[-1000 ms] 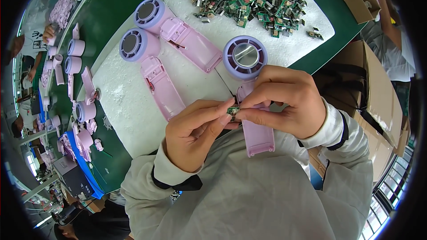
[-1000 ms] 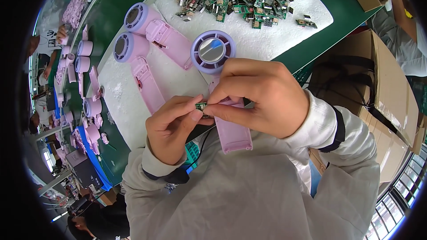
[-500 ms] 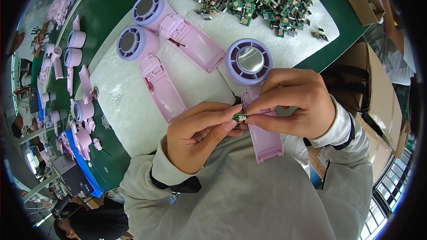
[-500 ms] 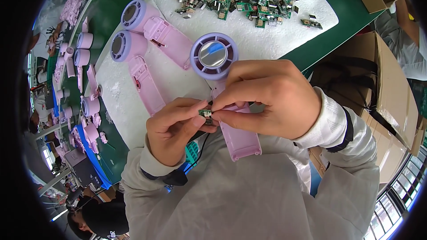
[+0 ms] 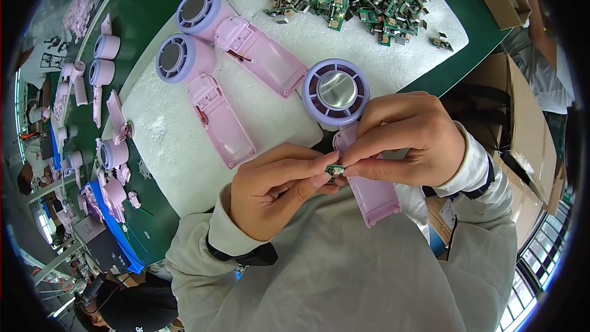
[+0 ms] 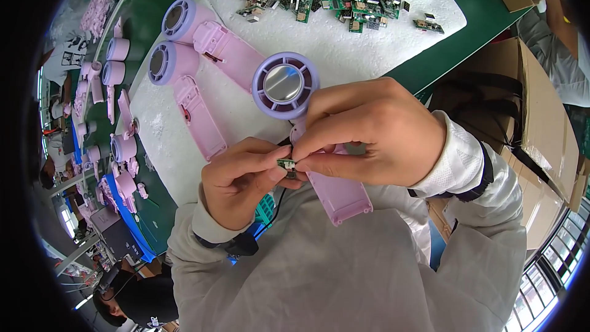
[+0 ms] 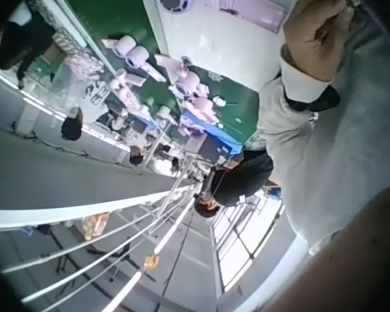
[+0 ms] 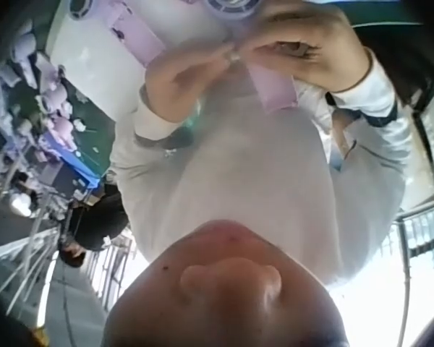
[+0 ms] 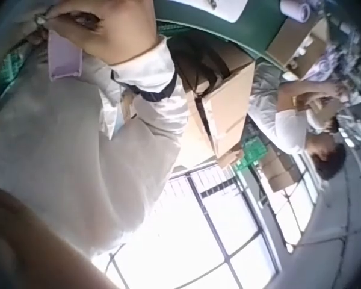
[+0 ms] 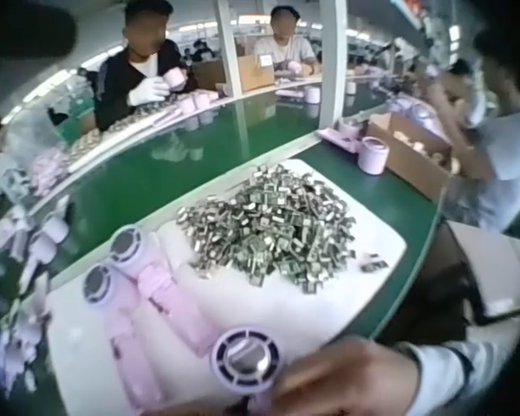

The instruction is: The person assembles handheld fans by connecting a wire from the fan handle to a circuit board and fitting the board into the housing. This process is repeated multiple times, with the person reaching for new components from the work surface after each assembly.

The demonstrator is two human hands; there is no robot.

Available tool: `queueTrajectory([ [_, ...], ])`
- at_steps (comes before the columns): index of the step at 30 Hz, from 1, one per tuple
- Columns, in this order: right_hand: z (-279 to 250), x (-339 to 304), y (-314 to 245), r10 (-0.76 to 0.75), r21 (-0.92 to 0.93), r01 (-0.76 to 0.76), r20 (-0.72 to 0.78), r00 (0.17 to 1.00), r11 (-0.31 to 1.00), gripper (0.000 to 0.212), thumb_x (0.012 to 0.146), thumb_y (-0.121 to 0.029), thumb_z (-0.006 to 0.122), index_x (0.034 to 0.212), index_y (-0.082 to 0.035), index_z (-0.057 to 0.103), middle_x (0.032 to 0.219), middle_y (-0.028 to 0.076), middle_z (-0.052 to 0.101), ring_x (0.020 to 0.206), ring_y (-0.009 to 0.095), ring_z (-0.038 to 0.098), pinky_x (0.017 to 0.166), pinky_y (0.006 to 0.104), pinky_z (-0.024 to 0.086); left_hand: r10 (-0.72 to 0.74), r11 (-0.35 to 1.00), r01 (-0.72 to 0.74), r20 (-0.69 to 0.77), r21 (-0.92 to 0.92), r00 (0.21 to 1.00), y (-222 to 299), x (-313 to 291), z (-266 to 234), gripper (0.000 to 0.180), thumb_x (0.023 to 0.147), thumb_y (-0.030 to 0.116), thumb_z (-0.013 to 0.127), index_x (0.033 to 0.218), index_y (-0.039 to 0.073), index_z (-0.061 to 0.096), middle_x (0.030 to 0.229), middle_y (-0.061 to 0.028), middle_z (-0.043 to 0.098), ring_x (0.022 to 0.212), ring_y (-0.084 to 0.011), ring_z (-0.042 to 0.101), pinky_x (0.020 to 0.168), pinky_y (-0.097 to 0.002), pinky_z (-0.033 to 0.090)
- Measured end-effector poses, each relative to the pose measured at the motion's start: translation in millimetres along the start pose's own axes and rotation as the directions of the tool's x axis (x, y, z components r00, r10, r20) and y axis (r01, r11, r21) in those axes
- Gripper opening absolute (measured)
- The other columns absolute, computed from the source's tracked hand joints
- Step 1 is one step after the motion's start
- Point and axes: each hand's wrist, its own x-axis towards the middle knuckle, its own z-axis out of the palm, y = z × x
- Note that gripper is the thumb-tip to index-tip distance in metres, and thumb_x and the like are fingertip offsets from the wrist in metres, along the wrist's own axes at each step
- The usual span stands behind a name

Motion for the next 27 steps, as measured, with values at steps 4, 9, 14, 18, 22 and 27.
queueTrajectory([
  [4, 3.3, -0.6, -0.8, -0.005, -0.023, 0.004, -0.022, 1.0, 1.0, 0.017, 0.077, -0.003, 0.084, 0.092, -0.007, 0.079, 0.08, 0.005, 0.065, 0.066, 0.019, 0.064, 0.056, 0.0314, 0.049, 0.027, 0.999, -0.026, -0.023, 0.037, 0.999, -1.6, -1.8, 1.0, 0.032, 0.098, -0.009, 0.057, 0.129, -0.003, 0.064, 0.118, -0.0175, 0.064, 0.101, -0.0275, 0.073, 0.087, -0.0317, 0.064],
  [9, 7.4, -0.4, 0.3, -0.001, -0.061, -0.002, -0.049, 0.999, 0.998, 0.017, 0.076, -0.004, 0.086, 0.091, -0.006, 0.079, 0.08, 0.005, 0.066, 0.066, 0.018, 0.063, 0.056, 0.031, 0.048, 0.04, 0.997, -0.036, -0.056, 0.067, 0.998, -2.1, -4.2, 2.3, 0.032, 0.097, -0.009, 0.059, 0.129, -0.003, 0.065, 0.115, -0.0163, 0.064, 0.099, -0.0267, 0.074, 0.086, -0.0308, 0.063],
  [14, 7.1, 0.4, 1.2, 0.008, -0.057, -0.01, -0.037, 0.999, 0.998, 0.018, 0.076, -0.004, 0.086, 0.092, -0.005, 0.078, 0.081, 0.005, 0.066, 0.066, 0.018, 0.063, 0.056, 0.0306, 0.048, 0.007, 0.991, 0.0, -0.051, 0.135, 0.999, -0.2, -5.6, -0.3, 0.032, 0.097, -0.009, 0.059, 0.128, -0.003, 0.065, 0.114, -0.0163, 0.064, 0.098, -0.0267, 0.074, 0.087, -0.0309, 0.063],
  [18, 4.4, 1.0, 0.7, 0.004, -0.036, -0.004, -0.008, 1.0, 0.999, 0.018, 0.075, -0.002, 0.085, 0.092, -0.005, 0.078, 0.081, 0.005, 0.066, 0.066, 0.018, 0.063, 0.057, 0.0306, 0.048, -0.005, 0.996, 0.009, -0.039, 0.093, 0.999, 0.6, -4.7, 0.4, 0.032, 0.098, -0.009, 0.058, 0.129, -0.003, 0.064, 0.117, -0.0173, 0.063, 0.1, -0.0276, 0.073, 0.087, -0.0317, 0.063],
  [22, 4.8, 1.5, -0.3, -0.009, 0.015, 0.01, -0.027, 1.0, 1.0, 0.018, 0.075, 0.0, 0.083, 0.092, -0.004, 0.078, 0.081, 0.006, 0.066, 0.066, 0.018, 0.062, 0.058, 0.0305, 0.048, -0.024, 0.999, 0.023, -0.047, -0.025, 0.999, -0.3, -3.7, 2.3, 0.032, 0.099, -0.009, 0.056, 0.13, -0.003, 0.063, 0.12, -0.0184, 0.062, 0.103, -0.0289, 0.072, 0.088, -0.0334, 0.064],
  [27, 6.2, -1.0, -2.9, 0.015, 0.018, -0.015, -0.014, 1.0, 1.0, 0.014, 0.079, 0.0, 0.077, 0.093, -0.004, 0.074, 0.084, 0.007, 0.065, 0.073, 0.025, 0.067, 0.061, 0.0347, 0.053, -0.052, 0.99, 0.047, -0.036, -0.133, 0.998, -8.0, -6.9, 1.5, 0.032, 0.099, -0.01, 0.055, 0.13, -0.004, 0.062, 0.121, -0.0192, 0.062, 0.106, -0.0301, 0.072, 0.089, -0.0354, 0.064],
])
